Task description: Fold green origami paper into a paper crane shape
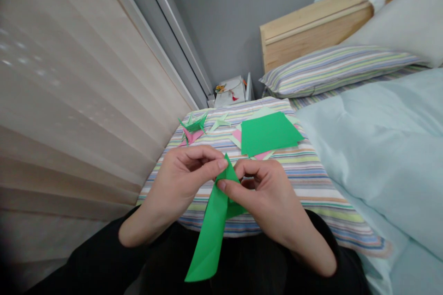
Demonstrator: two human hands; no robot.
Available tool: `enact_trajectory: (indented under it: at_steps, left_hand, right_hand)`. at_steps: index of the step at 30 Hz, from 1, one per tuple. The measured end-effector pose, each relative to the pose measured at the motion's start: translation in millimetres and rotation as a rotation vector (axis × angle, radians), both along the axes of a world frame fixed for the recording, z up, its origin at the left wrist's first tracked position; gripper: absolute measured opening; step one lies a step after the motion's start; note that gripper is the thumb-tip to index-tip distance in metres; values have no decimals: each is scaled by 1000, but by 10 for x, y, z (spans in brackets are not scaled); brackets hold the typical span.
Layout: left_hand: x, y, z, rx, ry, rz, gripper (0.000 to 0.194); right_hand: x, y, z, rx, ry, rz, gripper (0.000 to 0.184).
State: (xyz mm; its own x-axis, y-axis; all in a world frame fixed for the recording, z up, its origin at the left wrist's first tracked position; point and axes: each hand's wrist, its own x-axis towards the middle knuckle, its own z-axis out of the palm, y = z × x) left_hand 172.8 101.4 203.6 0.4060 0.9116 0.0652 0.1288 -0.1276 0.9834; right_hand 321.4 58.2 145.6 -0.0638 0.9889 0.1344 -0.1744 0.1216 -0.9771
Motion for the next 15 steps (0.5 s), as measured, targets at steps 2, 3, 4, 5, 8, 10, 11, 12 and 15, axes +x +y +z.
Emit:
enact_trajectory:
  at_steps: [2,3,4,5,8,10,11,12,15]
  left_hand:
    - [-5,7,-9,27,-1,10,13]
    - [-8,11,-11,40,0,17,12]
    - [-11,14,-11,55,1,24,12]
    - [-15,17,-11,70,0,30,12]
    - [-28,26,-3,84,-15,21,16]
    - [-37,29,4,46,-8,-28,18]
    - [-41,30,9,19,6,-55,19]
    - [-44,31,13,-5,23,-79,21]
    - [-53,40,27,-20,73,-72,24]
  right_hand:
    - [-3,-1,4,2,-3,16,36]
    - [-5,-1,6,3,0,29,36]
    - [-7,0,7,3,4,42,34]
    - [-10,2,5,0,6,56,33]
    - [-16,14,-14,-11,3,91,31]
    - [-17,28,-37,-12,-2,90,32]
    - [-16,37,-49,-12,-3,82,33]
    - [-13,45,-60,-13,-1,70,34]
    - [-1,66,-85,-30,16,53,34]
